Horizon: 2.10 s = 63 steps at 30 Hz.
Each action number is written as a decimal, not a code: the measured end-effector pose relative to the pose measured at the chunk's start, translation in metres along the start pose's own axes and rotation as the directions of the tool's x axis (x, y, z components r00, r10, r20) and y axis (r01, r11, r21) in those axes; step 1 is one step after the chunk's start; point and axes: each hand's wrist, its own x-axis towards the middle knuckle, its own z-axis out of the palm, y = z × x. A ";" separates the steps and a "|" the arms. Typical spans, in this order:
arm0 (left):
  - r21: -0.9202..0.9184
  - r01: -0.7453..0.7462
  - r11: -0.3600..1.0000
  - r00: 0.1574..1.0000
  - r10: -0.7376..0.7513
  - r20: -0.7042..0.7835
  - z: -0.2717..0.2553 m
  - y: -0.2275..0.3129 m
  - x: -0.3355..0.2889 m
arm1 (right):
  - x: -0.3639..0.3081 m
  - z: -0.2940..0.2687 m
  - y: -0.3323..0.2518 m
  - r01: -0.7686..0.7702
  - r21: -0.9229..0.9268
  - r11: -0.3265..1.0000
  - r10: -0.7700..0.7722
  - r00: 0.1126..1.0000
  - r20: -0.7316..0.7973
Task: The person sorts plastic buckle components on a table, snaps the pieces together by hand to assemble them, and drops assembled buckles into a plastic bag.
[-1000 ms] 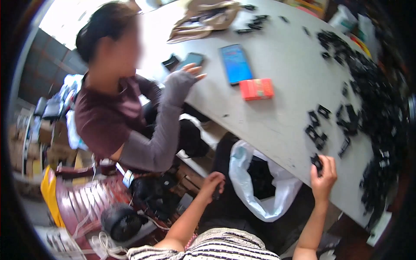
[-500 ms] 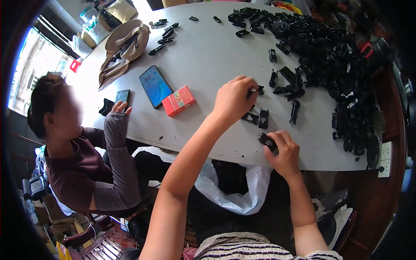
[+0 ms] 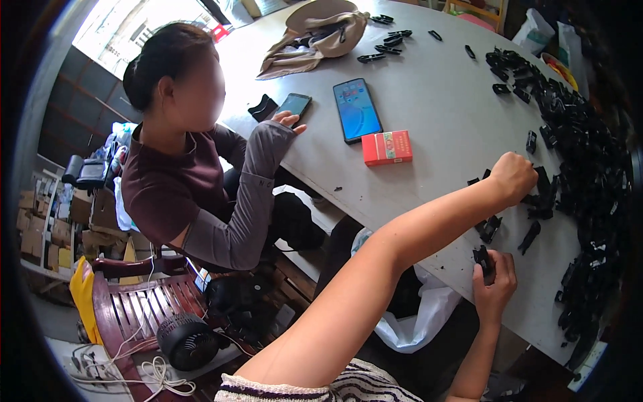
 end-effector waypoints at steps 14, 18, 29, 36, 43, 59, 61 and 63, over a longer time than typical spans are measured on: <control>-0.971 0.193 0.139 0.946 -0.288 0.147 -0.069 -0.032 -0.176 | 0.009 -0.017 -0.044 0.077 0.170 0.982 -0.049 0.986 -0.160; -0.980 0.181 0.081 0.958 -0.239 0.157 -0.077 -0.019 -0.197 | 0.020 -0.018 -0.066 0.231 -0.014 0.973 -0.230 0.956 -0.180; -0.987 0.026 0.156 0.956 -0.293 -0.021 -0.054 0.020 -0.245 | -0.019 -0.021 -0.067 0.001 0.332 0.943 -0.023 0.998 0.063; -0.951 0.238 0.196 0.949 -0.256 0.185 -0.029 0.028 -0.276 | -0.033 -0.013 -0.049 -0.142 0.479 0.866 0.012 0.964 0.264; -0.673 0.001 0.740 1.000 -0.004 -0.002 -0.033 0.035 -0.266 | 0.033 -0.032 0.038 -0.296 -0.239 0.925 0.203 0.916 -0.347; -0.972 0.128 -0.195 0.854 -0.478 0.208 -0.025 0.021 -0.232 | 0.052 -0.022 -0.001 0.244 -0.260 0.934 -0.252 0.968 0.005; -0.977 0.144 -0.155 0.850 -0.486 0.203 -0.026 0.015 -0.241 | 0.059 -0.015 0.008 0.449 -0.437 0.779 -0.443 0.888 0.122; -0.979 0.162 -0.121 0.848 -0.490 0.201 -0.025 0.011 -0.247 | 0.057 -0.016 0.008 0.485 -0.465 0.741 -0.460 0.871 0.175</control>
